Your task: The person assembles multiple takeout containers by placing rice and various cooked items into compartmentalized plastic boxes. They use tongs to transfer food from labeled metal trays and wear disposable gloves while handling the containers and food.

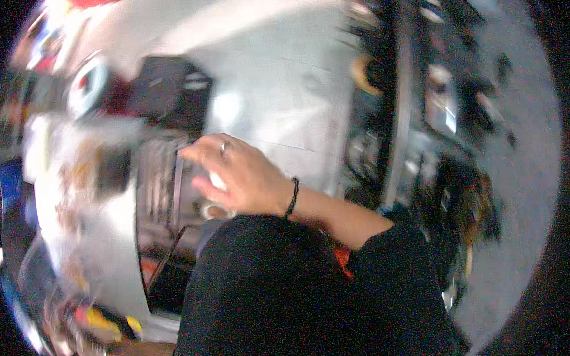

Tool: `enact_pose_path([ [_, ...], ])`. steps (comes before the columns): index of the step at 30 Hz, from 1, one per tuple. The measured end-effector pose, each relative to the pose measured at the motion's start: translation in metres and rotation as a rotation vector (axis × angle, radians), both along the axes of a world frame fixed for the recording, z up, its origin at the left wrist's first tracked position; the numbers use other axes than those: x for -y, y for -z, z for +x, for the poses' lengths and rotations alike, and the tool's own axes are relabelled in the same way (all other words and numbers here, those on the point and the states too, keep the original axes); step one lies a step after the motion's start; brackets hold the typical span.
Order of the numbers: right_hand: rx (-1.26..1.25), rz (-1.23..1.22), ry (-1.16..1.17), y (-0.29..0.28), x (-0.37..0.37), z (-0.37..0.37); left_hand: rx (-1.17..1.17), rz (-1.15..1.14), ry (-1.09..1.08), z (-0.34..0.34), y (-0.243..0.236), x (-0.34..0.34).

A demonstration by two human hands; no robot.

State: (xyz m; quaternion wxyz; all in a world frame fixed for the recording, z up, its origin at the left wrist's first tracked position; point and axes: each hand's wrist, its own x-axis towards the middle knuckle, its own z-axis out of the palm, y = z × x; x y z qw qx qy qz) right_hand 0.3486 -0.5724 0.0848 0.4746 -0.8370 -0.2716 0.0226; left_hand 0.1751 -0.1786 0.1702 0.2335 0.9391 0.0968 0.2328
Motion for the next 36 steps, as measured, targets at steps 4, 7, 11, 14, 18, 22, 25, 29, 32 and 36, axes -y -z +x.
enact_pose_path([
  [4, 0.211, 0.386, -0.413, -0.025, -0.152, -0.002, 0.07, 0.072, 0.105, -0.023, -0.031, -0.003],
  [7, 0.108, 0.252, -0.791, -0.034, -0.21, -0.037, -0.002, -0.037, 0.084, -0.061, -0.036, -0.021],
  [11, -0.219, 0.293, -0.837, -0.018, -0.264, -0.096, 0.179, -0.496, -0.394, -0.123, -0.008, -0.048],
  [14, -0.604, 0.313, -0.689, 0.004, -0.325, -0.118, 0.284, -0.882, -0.626, -0.156, 0.031, -0.103],
  [18, -0.815, 0.34, -0.538, 0.029, -0.423, -0.138, 0.393, -1.048, -0.759, -0.177, 0.098, -0.202],
  [22, -0.51, 0.13, -0.549, 0.06, -0.534, -0.114, 0.417, -0.898, -0.813, -0.143, 0.132, -0.315],
  [25, -0.187, 0.015, -0.53, 0.075, -0.624, -0.096, 0.369, -0.652, -0.821, -0.125, 0.17, -0.417],
  [29, 0.083, -0.135, -0.481, 0.123, -0.727, -0.063, 0.119, -0.359, -0.908, -0.07, 0.182, -0.499],
  [32, 0.134, -0.321, -0.456, 0.15, -0.768, -0.051, -0.074, -0.264, -0.95, -0.041, 0.195, -0.536],
  [36, 0.064, -0.359, -0.505, 0.172, -0.794, -0.039, -0.194, -0.215, -0.911, -0.026, 0.242, -0.57],
])
